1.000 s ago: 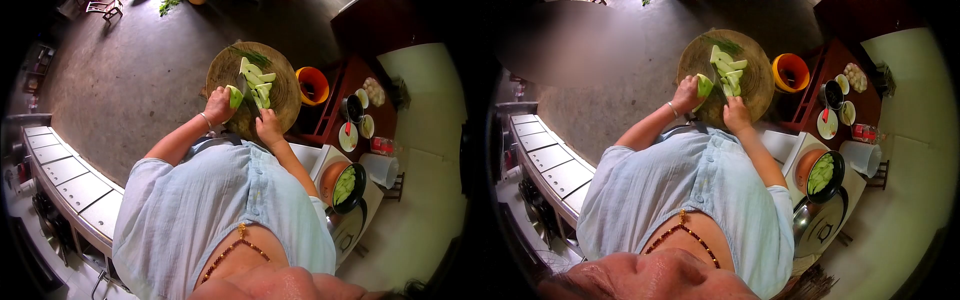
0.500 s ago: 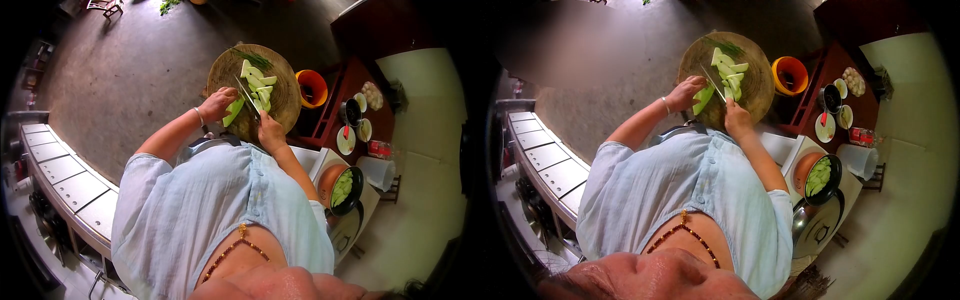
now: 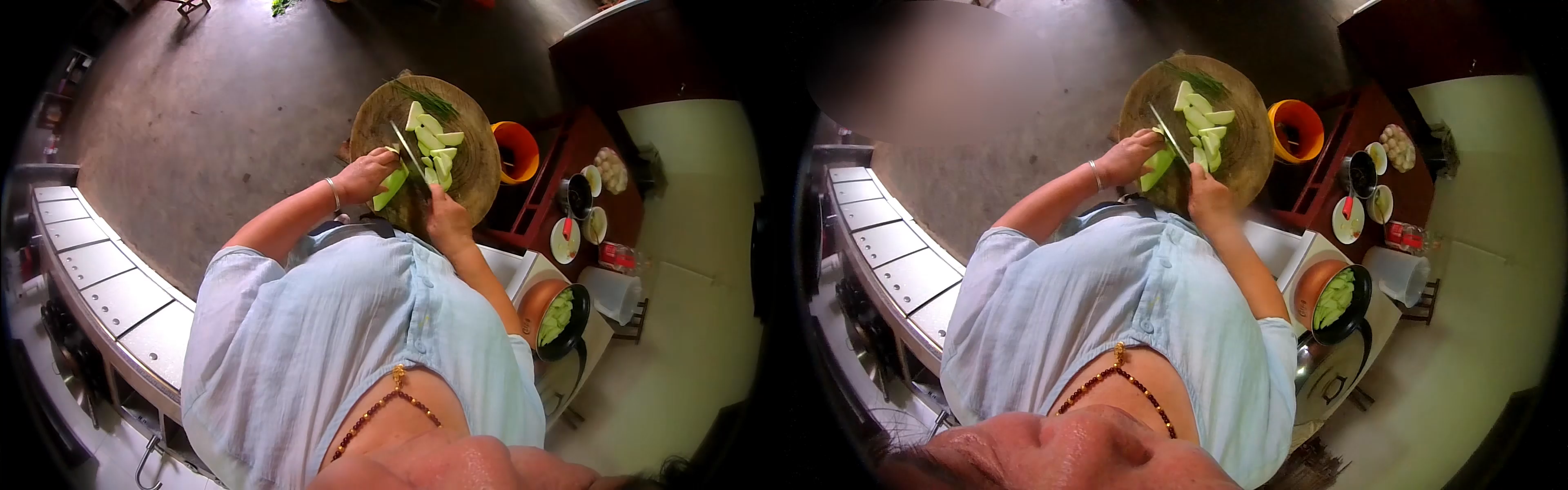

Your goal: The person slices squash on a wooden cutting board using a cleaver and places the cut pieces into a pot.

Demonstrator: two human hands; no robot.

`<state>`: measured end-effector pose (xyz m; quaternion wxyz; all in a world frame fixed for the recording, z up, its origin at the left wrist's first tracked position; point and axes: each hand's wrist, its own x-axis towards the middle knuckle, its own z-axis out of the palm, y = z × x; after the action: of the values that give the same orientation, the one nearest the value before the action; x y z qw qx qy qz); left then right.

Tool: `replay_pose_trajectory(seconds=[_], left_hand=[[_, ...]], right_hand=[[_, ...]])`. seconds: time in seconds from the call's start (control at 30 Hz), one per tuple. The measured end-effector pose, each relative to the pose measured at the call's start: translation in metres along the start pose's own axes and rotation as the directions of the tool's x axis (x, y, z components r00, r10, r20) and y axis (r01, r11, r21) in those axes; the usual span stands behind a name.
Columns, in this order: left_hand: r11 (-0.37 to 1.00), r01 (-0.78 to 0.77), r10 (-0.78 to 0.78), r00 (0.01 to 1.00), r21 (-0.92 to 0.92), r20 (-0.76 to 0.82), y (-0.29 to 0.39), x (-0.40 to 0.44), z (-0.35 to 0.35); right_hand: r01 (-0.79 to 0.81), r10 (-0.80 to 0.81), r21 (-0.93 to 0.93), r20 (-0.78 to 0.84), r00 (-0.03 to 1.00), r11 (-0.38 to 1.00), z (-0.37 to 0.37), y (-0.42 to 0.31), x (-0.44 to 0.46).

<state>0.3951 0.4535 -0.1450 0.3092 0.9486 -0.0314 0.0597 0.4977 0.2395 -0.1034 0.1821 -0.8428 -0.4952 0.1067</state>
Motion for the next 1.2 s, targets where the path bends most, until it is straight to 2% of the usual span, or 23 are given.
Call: replay_pose_trajectory(seconds=[0.1, 0.17, 0.23, 0.27, 0.4, 0.57, 0.63, 0.73, 0.77, 0.83, 1.07, 1.2], left_hand=[[1.000, 0.012, -0.012, 1.000, -0.024, 0.008, 0.002, 0.000, -0.002], [1.000, -0.012, 0.012, 1.000, 0.008, -0.018, -0.002, -0.001, 0.001], [1.000, 0.028, -0.028, 1.000, -0.014, -0.011, -0.004, -0.003, 0.001], [0.999, 0.032, -0.033, 0.999, -0.012, -0.017, -0.004, -0.004, 0.003], [0.999, -0.011, 0.009, 0.999, -0.032, -0.049, -0.001, -0.004, 0.006], [0.998, 0.005, -0.008, 0.999, -0.070, -0.042, -0.004, -0.007, 0.005], [0.999, -0.010, 0.008, 0.999, -0.041, -0.041, -0.005, -0.009, 0.008], [0.999, -0.045, 0.044, 0.998, -0.018, -0.046, -0.006, -0.004, 0.004], [0.999, -0.050, 0.049, 0.998, -0.015, -0.041, -0.007, -0.006, 0.002], [0.998, -0.059, 0.058, 0.997, -0.021, -0.043, -0.010, -0.007, 0.002], [0.996, -0.090, 0.089, 0.994, -0.015, -0.065, -0.015, -0.012, 0.006], [0.995, -0.102, 0.101, 0.991, -0.010, -0.084, -0.017, -0.015, 0.010]], right_hand=[[-0.069, 0.094, -0.130, 0.198, 0.976, 0.989, 0.025, 0.010, 0.012], [-0.038, 0.049, -0.066, 0.160, 0.986, 0.997, 0.017, 0.007, 0.011], [-0.049, 0.052, -0.020, 0.140, 0.989, 0.999, -0.007, -0.009, 0.007], [-0.023, 0.023, -0.001, 0.076, 0.997, 1.000, -0.010, -0.013, 0.004], [-0.087, 0.106, -0.093, 0.224, 0.969, 0.992, 0.021, -0.003, 0.016], [-0.088, 0.085, 0.018, 0.131, 0.988, 0.996, -0.002, -0.014, 0.010], [-0.101, 0.098, 0.018, 0.116, 0.988, 0.995, 0.005, -0.013, 0.009], [-0.124, 0.137, -0.077, 0.194, 0.971, 0.989, 0.035, -0.001, 0.018], [-0.124, 0.130, -0.047, 0.172, 0.977, 0.991, 0.038, 0.002, 0.020], [-0.138, 0.135, 0.012, 0.133, 0.982, 0.990, 0.033, 0.003, 0.017], [-0.165, 0.161, 0.044, 0.086, 0.983, 0.985, 0.031, 0.004, 0.013], [-0.176, 0.180, -0.052, 0.083, 0.980, 0.983, 0.014, 0.002, 0.008]])
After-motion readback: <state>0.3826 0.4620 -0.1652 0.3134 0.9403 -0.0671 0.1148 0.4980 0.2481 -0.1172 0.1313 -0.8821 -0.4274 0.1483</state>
